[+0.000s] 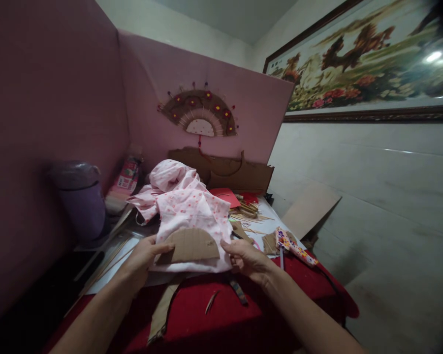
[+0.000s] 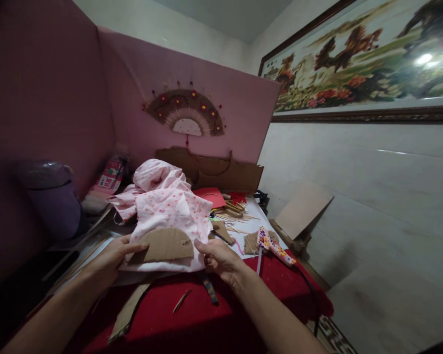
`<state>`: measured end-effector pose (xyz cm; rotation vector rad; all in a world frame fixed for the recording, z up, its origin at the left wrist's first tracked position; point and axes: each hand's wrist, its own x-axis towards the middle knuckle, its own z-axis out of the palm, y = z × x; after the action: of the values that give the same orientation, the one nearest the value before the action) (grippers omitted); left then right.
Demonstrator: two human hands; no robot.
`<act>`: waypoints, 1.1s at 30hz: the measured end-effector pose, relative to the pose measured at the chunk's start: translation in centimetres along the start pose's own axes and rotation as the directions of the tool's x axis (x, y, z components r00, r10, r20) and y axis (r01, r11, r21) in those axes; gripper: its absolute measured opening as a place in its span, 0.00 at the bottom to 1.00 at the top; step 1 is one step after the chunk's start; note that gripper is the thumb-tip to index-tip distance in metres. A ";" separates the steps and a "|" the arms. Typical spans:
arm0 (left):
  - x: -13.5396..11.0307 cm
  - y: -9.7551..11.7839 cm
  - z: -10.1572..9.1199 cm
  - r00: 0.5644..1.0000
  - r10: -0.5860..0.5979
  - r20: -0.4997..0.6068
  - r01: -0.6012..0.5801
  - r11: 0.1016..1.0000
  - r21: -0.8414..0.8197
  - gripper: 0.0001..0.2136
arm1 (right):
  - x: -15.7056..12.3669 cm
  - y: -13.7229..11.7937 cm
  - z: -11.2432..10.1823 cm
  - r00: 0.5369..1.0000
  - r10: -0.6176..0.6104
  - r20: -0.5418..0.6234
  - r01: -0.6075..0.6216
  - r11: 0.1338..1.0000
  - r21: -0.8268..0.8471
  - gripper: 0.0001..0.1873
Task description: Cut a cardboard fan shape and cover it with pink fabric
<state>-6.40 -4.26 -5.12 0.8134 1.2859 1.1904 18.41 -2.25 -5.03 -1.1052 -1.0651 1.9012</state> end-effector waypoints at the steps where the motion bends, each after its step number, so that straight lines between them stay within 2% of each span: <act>1: 0.0 0.0 0.0 1.000 -0.002 0.005 0.002 1.000 0.004 0.18 | 0.2 0.2 0.0 1.000 -0.007 0.005 0.007 0.999 -0.033 0.22; 6: -0.6 0.4 0.3 0.999 -0.027 0.031 0.027 1.000 -0.016 0.17 | 0.2 0.3 0.3 0.992 -0.093 -0.080 0.087 0.993 -0.081 0.21; 9: -0.9 0.7 0.5 0.999 -0.032 0.038 0.034 0.999 -0.034 0.17 | -0.2 -0.1 0.9 0.988 -0.151 -0.039 0.151 0.988 -0.013 0.17; 14: -1.1 0.8 0.5 0.998 -0.039 0.059 0.042 0.998 -0.053 0.15 | 0.0 -0.3 1.5 0.993 -0.095 0.071 0.080 0.978 0.192 0.16; 17: -0.9 0.6 0.3 0.997 -0.037 0.070 0.040 0.998 -0.041 0.16 | 0.6 0.0 1.7 0.994 -0.080 0.068 0.059 0.963 0.265 0.17; 26: -0.9 0.4 0.2 0.997 0.006 0.071 -0.004 1.000 -0.023 0.14 | 1.6 1.1 2.3 0.986 -0.164 0.008 0.156 0.951 0.267 0.20; 33: -1.1 0.3 0.1 0.996 -0.004 0.093 0.006 1.000 -0.025 0.13 | 1.1 1.2 1.9 0.983 -0.156 0.092 0.128 0.956 0.264 0.21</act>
<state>-6.20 -5.22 -4.47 0.8371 1.1947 1.1492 16.04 -2.41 -5.94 -0.7639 -0.8999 1.9381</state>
